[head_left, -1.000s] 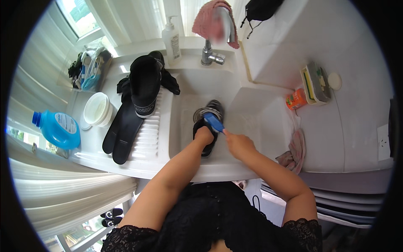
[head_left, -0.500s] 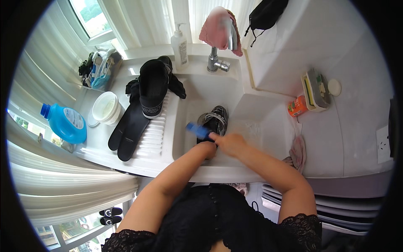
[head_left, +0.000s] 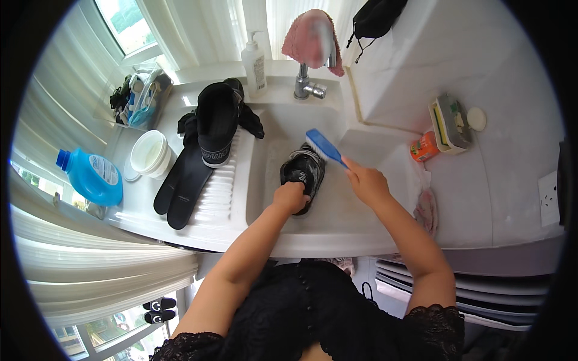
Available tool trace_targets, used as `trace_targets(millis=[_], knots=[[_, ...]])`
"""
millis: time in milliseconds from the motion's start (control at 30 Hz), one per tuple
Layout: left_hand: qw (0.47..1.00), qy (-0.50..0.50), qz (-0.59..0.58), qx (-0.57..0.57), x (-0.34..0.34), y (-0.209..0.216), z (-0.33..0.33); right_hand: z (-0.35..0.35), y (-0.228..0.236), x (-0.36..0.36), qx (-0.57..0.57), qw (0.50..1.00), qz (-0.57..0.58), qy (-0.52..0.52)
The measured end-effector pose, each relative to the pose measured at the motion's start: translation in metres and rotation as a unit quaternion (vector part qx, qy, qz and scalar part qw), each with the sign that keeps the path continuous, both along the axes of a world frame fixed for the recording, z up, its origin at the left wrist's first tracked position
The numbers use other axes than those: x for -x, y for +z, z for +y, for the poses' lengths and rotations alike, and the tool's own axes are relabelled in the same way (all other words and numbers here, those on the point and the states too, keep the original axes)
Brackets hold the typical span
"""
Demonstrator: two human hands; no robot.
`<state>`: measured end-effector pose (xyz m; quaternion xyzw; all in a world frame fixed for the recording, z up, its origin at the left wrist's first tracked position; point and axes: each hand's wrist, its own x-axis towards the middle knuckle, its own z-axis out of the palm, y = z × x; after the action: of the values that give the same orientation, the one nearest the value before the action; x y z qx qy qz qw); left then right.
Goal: The person scrubs a black sneaker with a blue brush in a sink, repeatedly applying soap and rinsing the shoe and brush under running water. They rotate the shoe to clean different areas, including the sole and upper, and briefly rinse the brush before continuing.
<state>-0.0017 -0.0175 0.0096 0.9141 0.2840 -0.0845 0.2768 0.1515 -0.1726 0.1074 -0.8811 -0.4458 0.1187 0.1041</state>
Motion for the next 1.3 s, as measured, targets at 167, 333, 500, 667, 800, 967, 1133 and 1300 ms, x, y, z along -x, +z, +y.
trace_targets(millis=[167,333,500,667,800,967,1133,1300], knots=[[0.988,0.069,-0.088,0.110,-0.004,0.021,0.013,-0.048,-0.011,0.036,-0.021,0.997,0.038,0.063],[0.995,0.050,-0.075,0.044,0.016,0.015,0.021,-0.046,-0.054,0.035,0.038,0.999,0.036,-0.014],[0.998,-0.032,0.034,0.038,0.027,-0.014,0.013,-0.047,-0.001,0.044,0.049,0.991,0.115,-0.043],[0.985,-0.064,0.095,0.132,0.009,-0.007,0.027,-0.053,0.006,0.043,0.037,0.990,0.131,-0.030],[0.966,-0.122,0.076,-0.215,0.002,-0.008,0.023,-0.049,0.000,0.032,0.064,0.983,0.139,-0.104],[0.914,-0.262,0.041,-0.306,-0.023,-0.027,0.035,-0.067,-0.073,-0.006,0.083,0.988,0.110,-0.069],[0.962,-0.114,-0.052,-0.243,-0.031,0.025,0.077,-0.034,-0.088,-0.017,0.141,0.977,0.154,-0.049],[0.964,-0.044,-0.096,-0.244,-0.033,0.031,0.094,0.044,-0.123,-0.013,0.096,0.983,0.134,-0.085]])
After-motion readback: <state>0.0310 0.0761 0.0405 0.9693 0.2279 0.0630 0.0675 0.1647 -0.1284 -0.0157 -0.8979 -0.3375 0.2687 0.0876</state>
